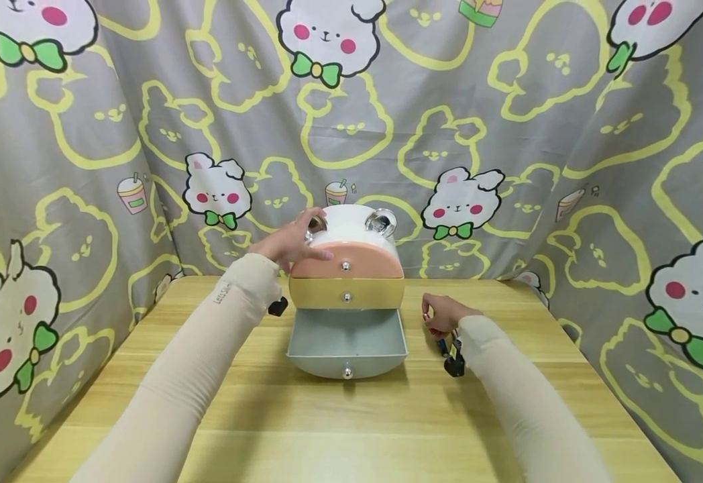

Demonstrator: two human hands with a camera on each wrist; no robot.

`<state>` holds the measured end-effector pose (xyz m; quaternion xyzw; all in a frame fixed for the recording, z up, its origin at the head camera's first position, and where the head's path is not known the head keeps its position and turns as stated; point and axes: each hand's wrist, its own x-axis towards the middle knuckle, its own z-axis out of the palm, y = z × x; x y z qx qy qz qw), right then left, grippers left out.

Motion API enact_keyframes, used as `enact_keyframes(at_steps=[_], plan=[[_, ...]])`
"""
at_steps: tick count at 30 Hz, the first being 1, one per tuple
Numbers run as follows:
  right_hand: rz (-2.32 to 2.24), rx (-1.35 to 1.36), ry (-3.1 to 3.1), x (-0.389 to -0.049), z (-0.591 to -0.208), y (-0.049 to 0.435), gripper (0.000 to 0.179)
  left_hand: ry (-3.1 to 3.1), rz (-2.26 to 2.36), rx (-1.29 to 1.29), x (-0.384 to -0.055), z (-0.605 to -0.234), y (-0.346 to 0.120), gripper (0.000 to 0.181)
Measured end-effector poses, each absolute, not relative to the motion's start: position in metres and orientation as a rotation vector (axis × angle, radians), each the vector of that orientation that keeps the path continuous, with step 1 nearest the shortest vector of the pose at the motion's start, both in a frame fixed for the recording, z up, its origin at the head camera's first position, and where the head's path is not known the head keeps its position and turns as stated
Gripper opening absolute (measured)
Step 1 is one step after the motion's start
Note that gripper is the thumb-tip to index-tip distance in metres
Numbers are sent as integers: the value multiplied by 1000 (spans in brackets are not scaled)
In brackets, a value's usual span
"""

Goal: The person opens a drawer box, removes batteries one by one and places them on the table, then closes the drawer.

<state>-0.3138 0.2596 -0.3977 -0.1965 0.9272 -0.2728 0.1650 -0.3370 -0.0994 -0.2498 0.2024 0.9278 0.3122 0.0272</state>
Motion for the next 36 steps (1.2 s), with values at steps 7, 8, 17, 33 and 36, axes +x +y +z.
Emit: enact_keyframes(at_steps=[7, 8, 17, 33, 36], plan=[[-771, -437, 2744, -324, -411, 263, 16, 2853, 981, 606, -336, -250, -99, 95], [-764, -422, 2765, -325, -412, 264, 16, 2851, 984, 608, -335, -250, -99, 95], [-677, -377, 2937, -328, -424, 265, 11, 2845, 978, 599, -337, -251, -99, 94], [-452, -450, 3033, -325, -433, 264, 8, 2855, 969, 620, -334, -250, -100, 93], [-458, -445, 3025, -325, -432, 265, 9, 2867, 962, 622, -334, -249, -100, 93]])
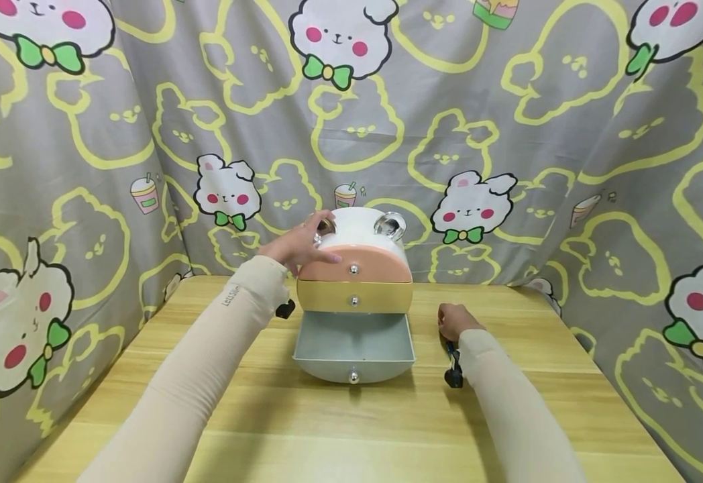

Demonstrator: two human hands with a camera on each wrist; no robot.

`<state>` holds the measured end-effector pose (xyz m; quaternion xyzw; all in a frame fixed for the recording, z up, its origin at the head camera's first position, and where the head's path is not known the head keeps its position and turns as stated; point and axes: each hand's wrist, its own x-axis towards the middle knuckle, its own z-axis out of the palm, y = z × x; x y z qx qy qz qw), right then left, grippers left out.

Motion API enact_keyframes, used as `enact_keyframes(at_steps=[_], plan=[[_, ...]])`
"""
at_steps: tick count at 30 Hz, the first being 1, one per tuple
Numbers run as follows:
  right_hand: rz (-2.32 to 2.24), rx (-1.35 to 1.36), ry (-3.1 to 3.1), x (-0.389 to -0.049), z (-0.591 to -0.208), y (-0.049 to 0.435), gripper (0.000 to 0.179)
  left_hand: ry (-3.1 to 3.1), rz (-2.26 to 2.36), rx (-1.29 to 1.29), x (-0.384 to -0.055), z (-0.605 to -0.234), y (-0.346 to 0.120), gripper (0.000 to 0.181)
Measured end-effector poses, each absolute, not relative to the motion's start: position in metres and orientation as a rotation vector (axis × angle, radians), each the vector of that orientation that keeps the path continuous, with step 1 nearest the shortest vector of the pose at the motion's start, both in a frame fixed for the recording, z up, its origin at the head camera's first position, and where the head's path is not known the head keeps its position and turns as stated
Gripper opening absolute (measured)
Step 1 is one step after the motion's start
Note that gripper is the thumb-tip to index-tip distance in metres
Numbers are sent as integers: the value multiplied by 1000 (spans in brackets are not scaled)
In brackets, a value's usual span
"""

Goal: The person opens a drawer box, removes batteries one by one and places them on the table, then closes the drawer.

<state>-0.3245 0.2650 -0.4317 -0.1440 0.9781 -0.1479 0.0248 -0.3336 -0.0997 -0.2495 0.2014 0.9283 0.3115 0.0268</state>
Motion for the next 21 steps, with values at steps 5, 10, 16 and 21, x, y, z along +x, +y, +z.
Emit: enact_keyframes(at_steps=[5, 10, 16, 21], plan=[[-443, -448, 3029, -326, -431, 267, 10, 2873, 959, 616, -334, -249, -99, 93], [-425, -443, 3024, -325, -431, 266, 11, 2876, 952, 617, -334, -249, -100, 94], [-426, -409, 3021, -322, -429, 266, 24, 2882, 934, 625, -335, -250, -100, 93], [-464, -380, 3018, -322, -421, 265, 32, 2879, 935, 607, -335, -250, -99, 93]])
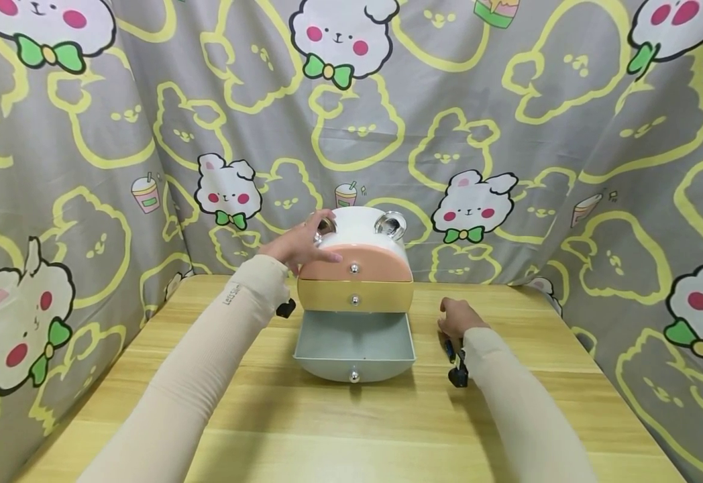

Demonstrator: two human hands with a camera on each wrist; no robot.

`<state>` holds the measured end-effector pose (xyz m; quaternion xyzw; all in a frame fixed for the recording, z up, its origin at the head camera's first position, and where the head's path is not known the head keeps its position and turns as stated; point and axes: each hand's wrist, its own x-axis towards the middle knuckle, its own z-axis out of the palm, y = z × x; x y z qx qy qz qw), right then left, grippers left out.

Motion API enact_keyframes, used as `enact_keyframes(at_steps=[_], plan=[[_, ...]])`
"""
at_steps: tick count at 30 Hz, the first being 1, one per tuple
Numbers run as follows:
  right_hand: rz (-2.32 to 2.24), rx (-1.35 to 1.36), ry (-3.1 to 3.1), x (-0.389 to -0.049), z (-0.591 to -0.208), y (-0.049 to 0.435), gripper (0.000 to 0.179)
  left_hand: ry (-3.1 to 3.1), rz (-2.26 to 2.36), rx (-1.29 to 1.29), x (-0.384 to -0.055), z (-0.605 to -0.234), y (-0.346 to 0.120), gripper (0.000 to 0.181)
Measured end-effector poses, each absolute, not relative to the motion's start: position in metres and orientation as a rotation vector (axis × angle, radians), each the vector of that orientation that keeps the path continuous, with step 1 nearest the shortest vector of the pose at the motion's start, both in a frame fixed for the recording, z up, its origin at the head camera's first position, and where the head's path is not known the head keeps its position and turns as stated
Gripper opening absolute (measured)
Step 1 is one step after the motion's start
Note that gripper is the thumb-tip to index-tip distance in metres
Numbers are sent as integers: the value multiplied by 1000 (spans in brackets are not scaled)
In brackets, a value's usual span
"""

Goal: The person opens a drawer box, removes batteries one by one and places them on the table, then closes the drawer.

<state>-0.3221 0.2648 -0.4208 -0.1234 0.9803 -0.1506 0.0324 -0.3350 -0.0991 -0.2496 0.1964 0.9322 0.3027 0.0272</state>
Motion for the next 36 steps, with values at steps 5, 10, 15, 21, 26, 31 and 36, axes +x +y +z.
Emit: enact_keyframes(at_steps=[5, 10, 15, 21, 26, 31, 36], plan=[[-521, -417, 2997, -317, -408, 263, 17, 2881, 938, 600, -334, -250, -99, 94], [-550, -579, 2979, -306, -393, 258, 16, 2875, 931, 605, -334, -253, -100, 93], [-530, -753, 2936, -297, -370, 249, 19, 2852, 985, 584, -334, -252, -99, 93], [-537, -894, 2759, -288, -341, 227, 22, 2859, 972, 634, -336, -250, -97, 92], [-482, -999, 2696, -282, -332, 202, 21, 2862, 965, 648, -336, -250, -98, 93], [-389, -1101, 2691, -279, -334, 178, 21, 2855, 978, 635, -336, -250, -98, 93], [-275, -1133, 2638, -279, -339, 159, 16, 2861, 972, 609, -334, -250, -98, 93]])
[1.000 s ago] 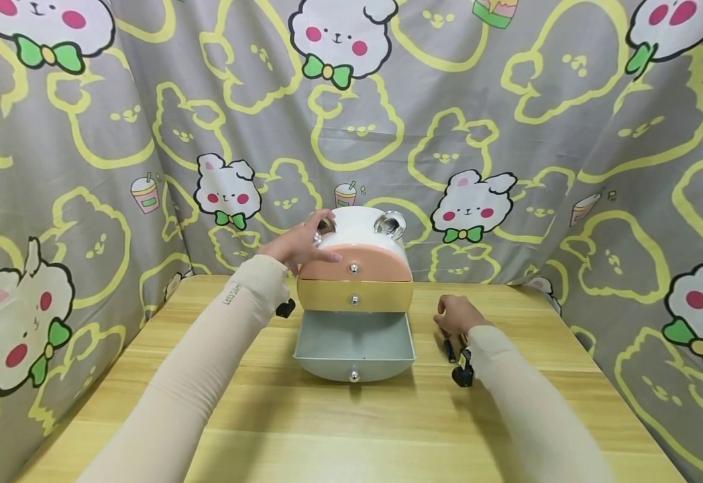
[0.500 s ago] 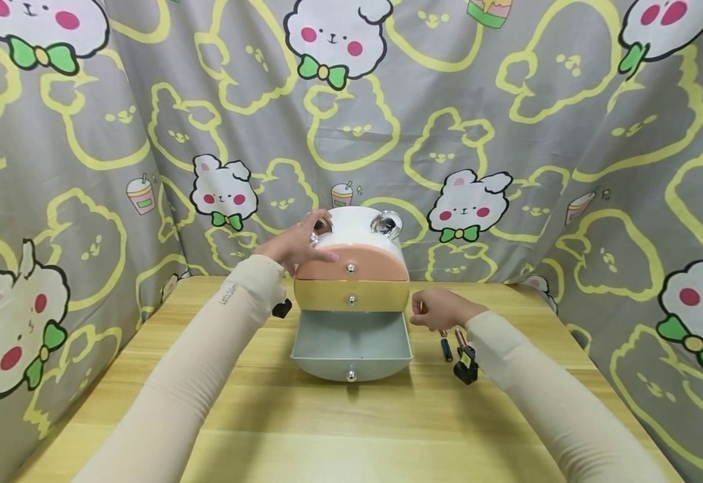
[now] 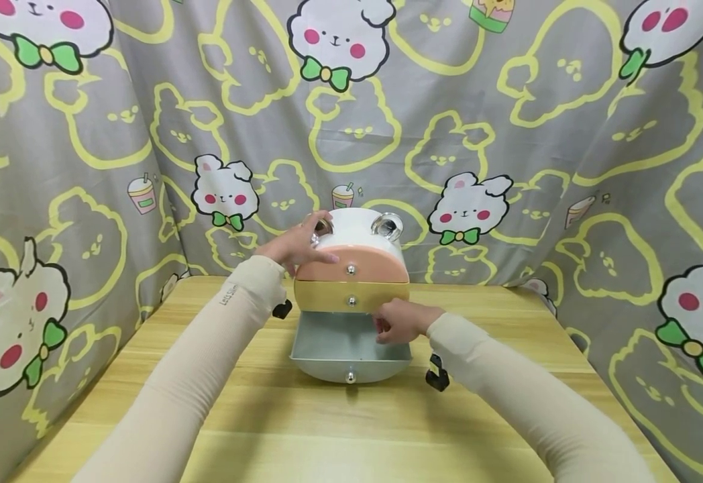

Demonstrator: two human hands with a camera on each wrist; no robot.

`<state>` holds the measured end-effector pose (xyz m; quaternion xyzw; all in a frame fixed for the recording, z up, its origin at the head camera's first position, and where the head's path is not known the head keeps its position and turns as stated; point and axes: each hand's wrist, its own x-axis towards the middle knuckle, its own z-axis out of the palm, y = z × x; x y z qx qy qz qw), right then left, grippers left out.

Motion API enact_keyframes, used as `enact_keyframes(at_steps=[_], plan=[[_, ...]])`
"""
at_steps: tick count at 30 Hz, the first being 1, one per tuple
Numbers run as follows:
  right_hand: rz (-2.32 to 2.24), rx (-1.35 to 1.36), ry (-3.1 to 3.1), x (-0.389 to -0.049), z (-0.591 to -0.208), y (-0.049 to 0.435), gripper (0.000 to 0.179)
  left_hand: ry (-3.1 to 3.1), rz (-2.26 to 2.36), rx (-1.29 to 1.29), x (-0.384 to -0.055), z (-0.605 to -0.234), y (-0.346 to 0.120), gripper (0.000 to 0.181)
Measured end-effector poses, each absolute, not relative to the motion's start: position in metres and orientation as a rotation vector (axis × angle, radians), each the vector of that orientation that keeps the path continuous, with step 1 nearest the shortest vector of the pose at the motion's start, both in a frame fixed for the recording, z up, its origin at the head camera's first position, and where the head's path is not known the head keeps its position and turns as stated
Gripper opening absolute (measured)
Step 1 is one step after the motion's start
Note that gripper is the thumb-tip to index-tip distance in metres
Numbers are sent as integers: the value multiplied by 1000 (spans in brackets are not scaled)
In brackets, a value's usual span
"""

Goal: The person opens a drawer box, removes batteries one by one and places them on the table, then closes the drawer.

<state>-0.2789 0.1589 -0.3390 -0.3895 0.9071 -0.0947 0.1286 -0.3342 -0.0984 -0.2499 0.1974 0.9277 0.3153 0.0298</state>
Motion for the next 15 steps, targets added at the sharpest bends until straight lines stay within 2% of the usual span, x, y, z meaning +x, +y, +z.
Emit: enact_keyframes(at_steps=[10, 15], plan=[[-117, -912, 2371, -283, -345, 128, 7, 2866, 982, 626, -333, -249, -99, 92], [-184, -683, 2274, -285, -351, 118, 16, 2859, 989, 619, -334, -250, -99, 92]])
